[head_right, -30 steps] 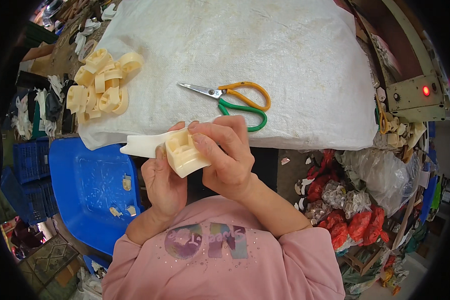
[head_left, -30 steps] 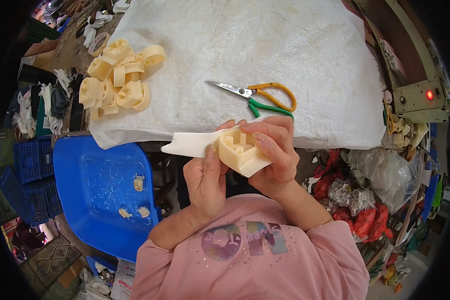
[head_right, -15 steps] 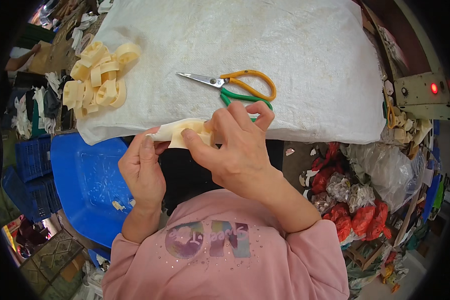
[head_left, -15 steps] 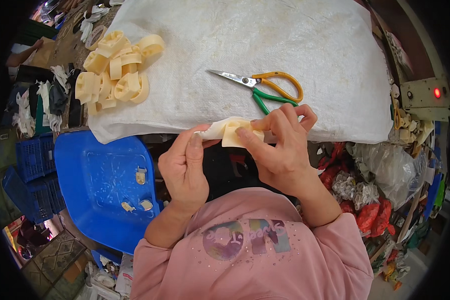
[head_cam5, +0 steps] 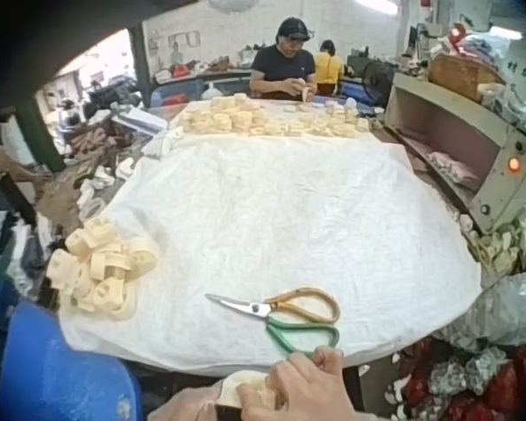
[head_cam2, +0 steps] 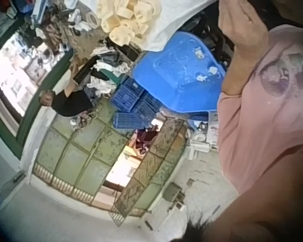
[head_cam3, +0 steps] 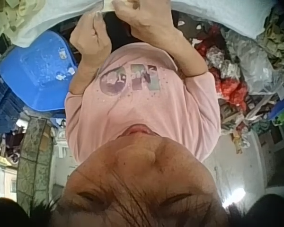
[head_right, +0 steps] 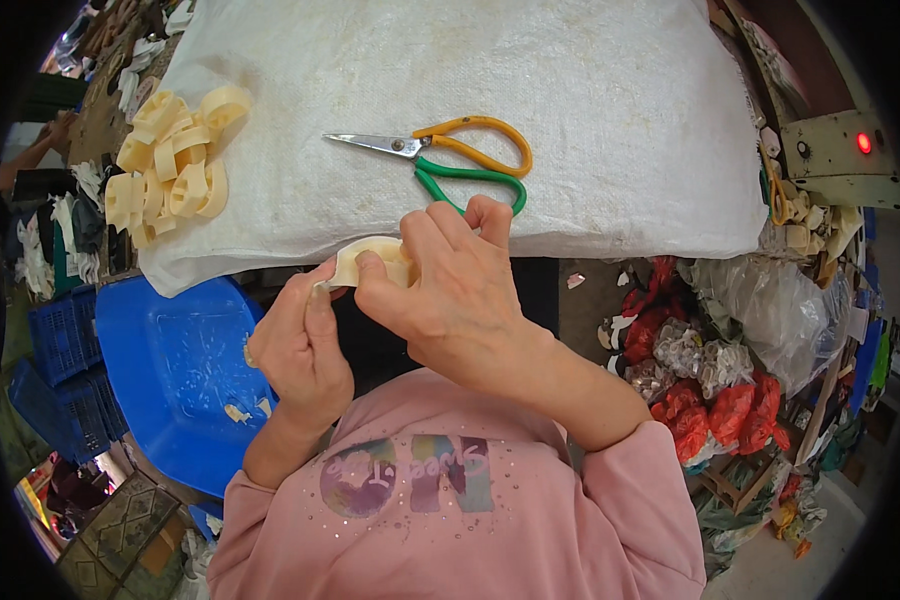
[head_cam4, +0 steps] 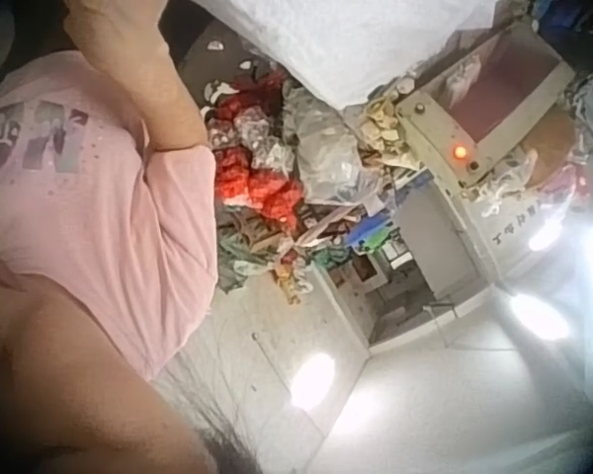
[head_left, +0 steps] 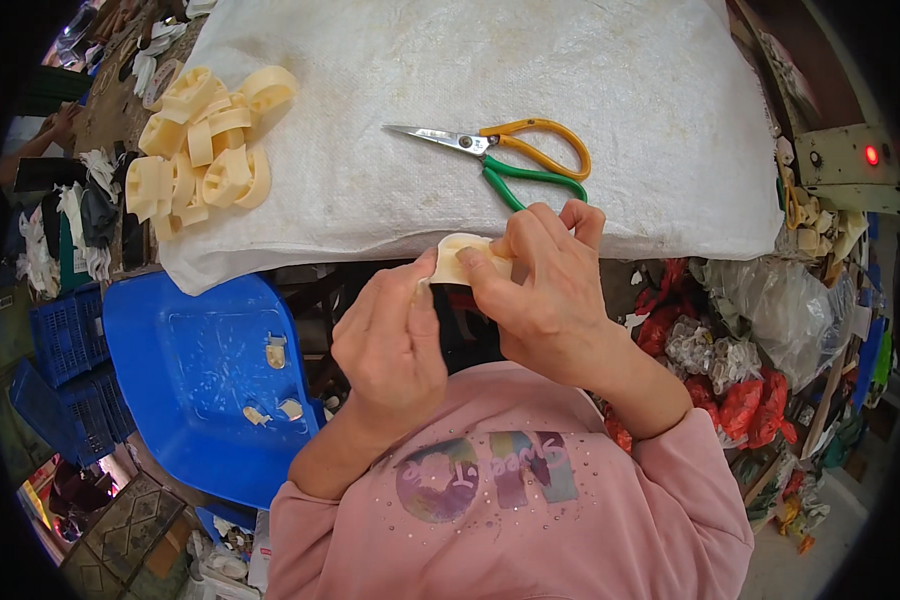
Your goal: Trimming excess material and assembling shoe molds using scissors.
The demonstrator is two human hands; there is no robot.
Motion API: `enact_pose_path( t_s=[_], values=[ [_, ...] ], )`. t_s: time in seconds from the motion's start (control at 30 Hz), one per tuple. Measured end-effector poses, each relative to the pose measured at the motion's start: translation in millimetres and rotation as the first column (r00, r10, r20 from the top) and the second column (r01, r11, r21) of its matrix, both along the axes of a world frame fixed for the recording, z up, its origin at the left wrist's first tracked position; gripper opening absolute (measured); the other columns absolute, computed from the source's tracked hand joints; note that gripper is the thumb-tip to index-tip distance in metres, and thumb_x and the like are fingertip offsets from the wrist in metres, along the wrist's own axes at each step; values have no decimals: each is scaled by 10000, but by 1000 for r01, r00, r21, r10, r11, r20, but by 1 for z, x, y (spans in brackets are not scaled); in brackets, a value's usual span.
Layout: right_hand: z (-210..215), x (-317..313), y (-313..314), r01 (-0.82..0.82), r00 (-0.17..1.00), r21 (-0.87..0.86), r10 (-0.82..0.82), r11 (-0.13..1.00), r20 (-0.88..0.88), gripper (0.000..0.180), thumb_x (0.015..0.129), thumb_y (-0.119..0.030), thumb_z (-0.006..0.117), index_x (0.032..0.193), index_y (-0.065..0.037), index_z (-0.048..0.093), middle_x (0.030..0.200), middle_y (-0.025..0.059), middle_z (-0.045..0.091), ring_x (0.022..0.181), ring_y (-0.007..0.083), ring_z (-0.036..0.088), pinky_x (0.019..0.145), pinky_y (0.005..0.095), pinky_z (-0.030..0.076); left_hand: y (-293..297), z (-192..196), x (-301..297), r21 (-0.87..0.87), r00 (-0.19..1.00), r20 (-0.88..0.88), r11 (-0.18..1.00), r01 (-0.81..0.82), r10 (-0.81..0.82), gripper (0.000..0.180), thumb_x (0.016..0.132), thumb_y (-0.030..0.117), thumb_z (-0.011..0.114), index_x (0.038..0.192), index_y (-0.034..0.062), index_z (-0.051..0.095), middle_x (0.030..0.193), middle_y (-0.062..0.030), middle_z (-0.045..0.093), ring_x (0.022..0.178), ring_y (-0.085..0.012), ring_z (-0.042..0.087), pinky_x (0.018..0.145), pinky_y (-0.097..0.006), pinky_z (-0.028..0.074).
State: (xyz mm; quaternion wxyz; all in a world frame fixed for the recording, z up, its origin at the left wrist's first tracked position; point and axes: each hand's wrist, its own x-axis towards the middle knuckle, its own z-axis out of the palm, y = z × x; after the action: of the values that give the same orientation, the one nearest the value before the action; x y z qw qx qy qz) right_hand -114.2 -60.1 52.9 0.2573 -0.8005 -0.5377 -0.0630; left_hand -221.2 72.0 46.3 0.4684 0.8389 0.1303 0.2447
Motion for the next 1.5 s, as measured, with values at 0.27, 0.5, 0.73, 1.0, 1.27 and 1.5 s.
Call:
enact_pose_path(
  t_s=[0.27, 0.5, 0.73, 1.0, 1.27, 1.5],
  values=[
    [-23, 11, -3, -2, 996, 149, 15, 989, -86, 393, 648, 0, 622, 998, -178, 612, 830, 62, 464, 792, 233, 469, 745, 437, 266, 15, -3, 3, -339, 983, -15, 926, 168, -184, 370, 950, 154, 414, 1201, -97, 520, 1132, -153, 565, 968, -237, 587, 768, -328, 493],
    [-19, 12, -5, -94, 968, 258, 149, 961, -201, 410, 634, -12, 670, 1003, -189, 647, 832, 25, 489, 785, 205, 459, 795, 432, 261, 22, -36, 6, -962, 808, 214, 24, 271, -549, 571, 938, 400, 463, 1364, 36, 355, 1178, -101, 531, 1044, -203, 543, 836, -319, 451],
    [-18, 14, -12, -169, 944, 273, 235, 947, -232, 414, 604, -12, 686, 983, -172, 641, 821, 25, 474, 782, 202, 453, 780, 419, 257, 18, -37, 15, -984, 798, 172, -62, 168, -577, 486, 838, 341, 538, 1190, 16, 455, 1075, -118, 562, 947, -223, 568, 812, -354, 454],
    [-17, 13, -9, -136, 951, 232, 193, 963, -243, 395, 609, -9, 685, 969, -168, 647, 799, 14, 467, 795, 205, 459, 781, 407, 263, 17, -39, 22, -978, 800, 124, 66, 200, -588, 428, 864, 352, 531, 1133, 26, 466, 987, -79, 549, 859, -161, 545, 786, -308, 439],
    [-24, 18, -13, -29, 964, 247, 93, 969, -250, 409, 611, -10, 691, 999, -133, 652, 776, 12, 478, 799, 212, 469, 818, 413, 259, 10, -37, 3, -552, 985, 125, 817, 166, -116, 397, 854, 307, 674, 1057, -23, 589, 868, -50, 544, 783, -111, 527, 663, -225, 417],
    [-20, 13, -14, -87, 913, 223, 167, 971, -371, 391, 637, 17, 669, 1011, -93, 642, 775, 32, 449, 806, 209, 453, 790, 394, 244, 5, -37, 9, -588, 967, 236, 778, 224, -99, 137, 830, 62, 683, 935, -20, 650, 850, -59, 593, 745, -102, 536, 633, -220, 453]
  ],
)
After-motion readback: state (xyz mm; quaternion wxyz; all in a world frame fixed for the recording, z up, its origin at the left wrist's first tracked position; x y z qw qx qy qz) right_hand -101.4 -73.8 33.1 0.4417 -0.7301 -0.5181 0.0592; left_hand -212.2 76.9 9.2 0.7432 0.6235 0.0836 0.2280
